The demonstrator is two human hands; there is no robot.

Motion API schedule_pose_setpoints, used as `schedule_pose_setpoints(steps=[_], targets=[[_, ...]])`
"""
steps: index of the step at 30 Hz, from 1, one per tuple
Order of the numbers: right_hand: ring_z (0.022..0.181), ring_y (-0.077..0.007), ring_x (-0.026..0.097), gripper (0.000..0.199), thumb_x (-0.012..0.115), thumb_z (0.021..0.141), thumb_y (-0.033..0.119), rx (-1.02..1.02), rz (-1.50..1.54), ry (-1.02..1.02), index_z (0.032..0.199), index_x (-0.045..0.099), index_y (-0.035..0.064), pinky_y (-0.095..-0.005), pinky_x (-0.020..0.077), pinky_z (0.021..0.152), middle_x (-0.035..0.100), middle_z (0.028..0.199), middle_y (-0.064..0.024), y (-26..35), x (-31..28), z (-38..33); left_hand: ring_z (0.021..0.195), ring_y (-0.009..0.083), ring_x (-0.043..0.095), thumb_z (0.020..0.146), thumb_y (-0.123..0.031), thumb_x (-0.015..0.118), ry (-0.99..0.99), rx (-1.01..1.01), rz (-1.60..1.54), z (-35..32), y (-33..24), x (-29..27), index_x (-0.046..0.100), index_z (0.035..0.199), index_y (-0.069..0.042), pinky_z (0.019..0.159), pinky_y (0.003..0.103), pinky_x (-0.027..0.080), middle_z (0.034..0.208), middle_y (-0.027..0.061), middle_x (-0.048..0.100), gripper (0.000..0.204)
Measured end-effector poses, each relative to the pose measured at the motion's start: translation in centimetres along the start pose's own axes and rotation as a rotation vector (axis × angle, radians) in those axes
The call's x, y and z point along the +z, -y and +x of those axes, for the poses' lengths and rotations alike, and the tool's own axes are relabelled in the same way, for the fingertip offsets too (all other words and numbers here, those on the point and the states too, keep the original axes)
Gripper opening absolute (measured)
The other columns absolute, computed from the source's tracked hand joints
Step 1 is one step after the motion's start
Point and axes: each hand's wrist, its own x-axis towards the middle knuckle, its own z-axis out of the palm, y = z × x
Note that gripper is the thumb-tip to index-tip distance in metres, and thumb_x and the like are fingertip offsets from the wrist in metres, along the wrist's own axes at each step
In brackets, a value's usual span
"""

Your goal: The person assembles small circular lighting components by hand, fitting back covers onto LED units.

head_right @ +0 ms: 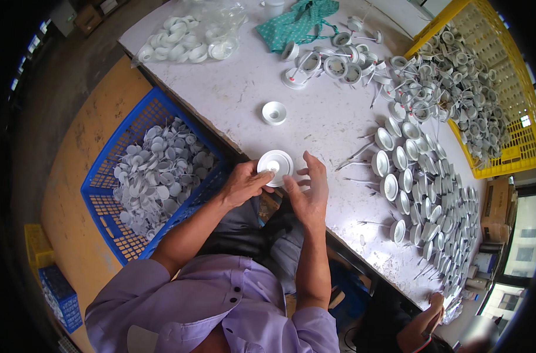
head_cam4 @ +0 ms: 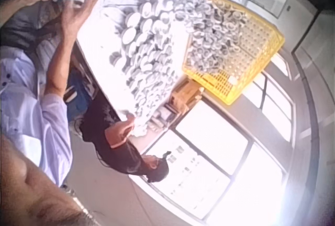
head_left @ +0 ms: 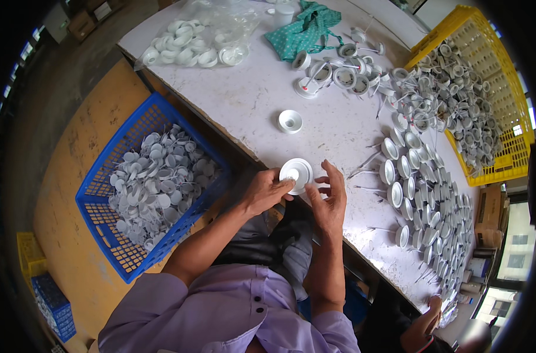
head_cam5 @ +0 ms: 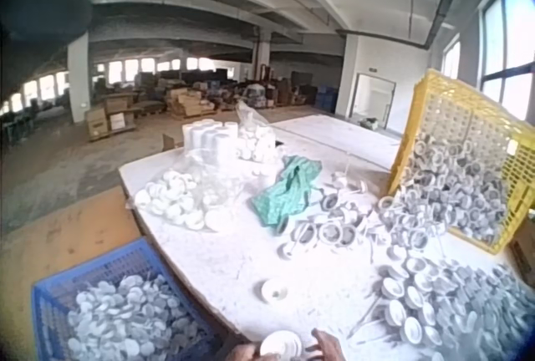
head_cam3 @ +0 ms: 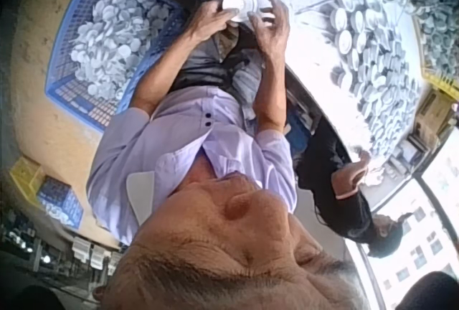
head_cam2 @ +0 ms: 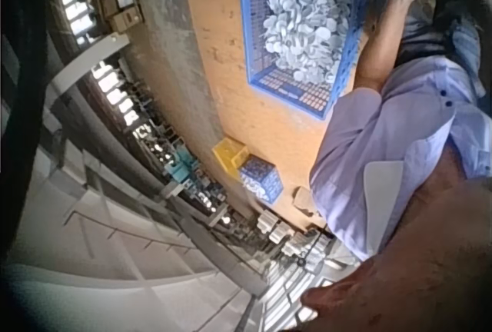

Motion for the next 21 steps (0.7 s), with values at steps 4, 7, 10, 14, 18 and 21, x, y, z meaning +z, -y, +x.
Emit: schedule_pose_setpoints(steps=[4, 7, 10, 14, 18, 21], targets=[[0.116, -0.0364, 0.048, 0.076, 0.084, 0.064, 0.019, -0.326, -0.246, 0.252, 0.131, 0.051, 0.0050, -0.0418, 0.0437, 0.095, 0.046, 0.132, -0.0185, 1.2, -0.7, 0.6, 0.060, 0.0072, 0.054, 0.090, -0.023, 0.063, 0.112, 0.004, -0.017, 0.9, 0.7, 0.3, 0.062, 0.101, 0.004, 0.050, 0.022, 0.045, 0.079, 0.0043, 0.061, 0.030], [0.112, -0.0354, 0.051, 0.074, 0.084, 0.063, 0.020, -0.357, -0.348, 0.257, 0.128, 0.053, 0.0041, -0.0413, 0.0454, 0.093, 0.052, 0.125, -0.0185, 0.6, -2.1, 2.3, 0.060, 0.0067, 0.053, 0.091, -0.028, 0.063, 0.224, -0.035, -0.114, 1.8, 0.6, 0.7, 0.060, 0.104, 0.004, 0.049, 0.022, 0.044, 0.082, 0.0054, 0.062, 0.035], [0.109, -0.0347, 0.053, 0.072, 0.083, 0.063, 0.018, -0.316, -0.358, 0.224, 0.127, 0.054, 0.0042, -0.0404, 0.0466, 0.091, 0.052, 0.122, -0.0182, -0.3, -4.4, 5.1, 0.088, 0.0139, 0.061, 0.092, -0.024, 0.062, 0.153, 0.038, 0.073, 1.9, 0.4, 0.8, 0.054, 0.117, 0.004, 0.072, 0.026, 0.050, 0.101, 0.0130, 0.063, 0.038], [0.108, -0.0329, 0.055, 0.065, 0.080, 0.065, 0.017, -0.226, -0.513, 0.083, 0.124, 0.055, 0.0044, -0.0384, 0.0485, 0.090, 0.053, 0.120, -0.0174, -3.4, -9.3, 11.7, 0.114, 0.0222, 0.056, 0.091, -0.016, 0.062, 0.059, 0.146, 0.154, 2.3, 0.6, 1.0, 0.051, 0.123, 0.005, 0.094, 0.032, 0.046, 0.121, 0.0205, 0.058, 0.040], [0.110, -0.0336, 0.056, 0.067, 0.076, 0.066, 0.030, -0.182, -0.738, 0.043, 0.125, 0.056, 0.0075, -0.0416, 0.0440, 0.095, 0.057, 0.120, -0.0181, -7.4, -13.1, 17.5, 0.104, 0.0165, 0.060, 0.090, -0.007, 0.060, 0.038, 0.304, 0.126, 2.4, 2.4, 1.0, 0.055, 0.117, 0.005, 0.088, 0.028, 0.049, 0.118, 0.0177, 0.061, 0.030], [0.112, -0.0325, 0.055, 0.066, 0.073, 0.067, 0.034, -0.130, -0.852, 0.108, 0.126, 0.057, 0.0100, -0.0426, 0.0363, 0.101, 0.059, 0.120, -0.0161, -8.5, -13.9, 19.9, 0.099, 0.0142, 0.063, 0.091, -0.007, 0.059, 0.033, 0.311, 0.085, 2.2, 2.5, 0.5, 0.059, 0.111, 0.006, 0.085, 0.025, 0.051, 0.114, 0.0168, 0.064, 0.023]])
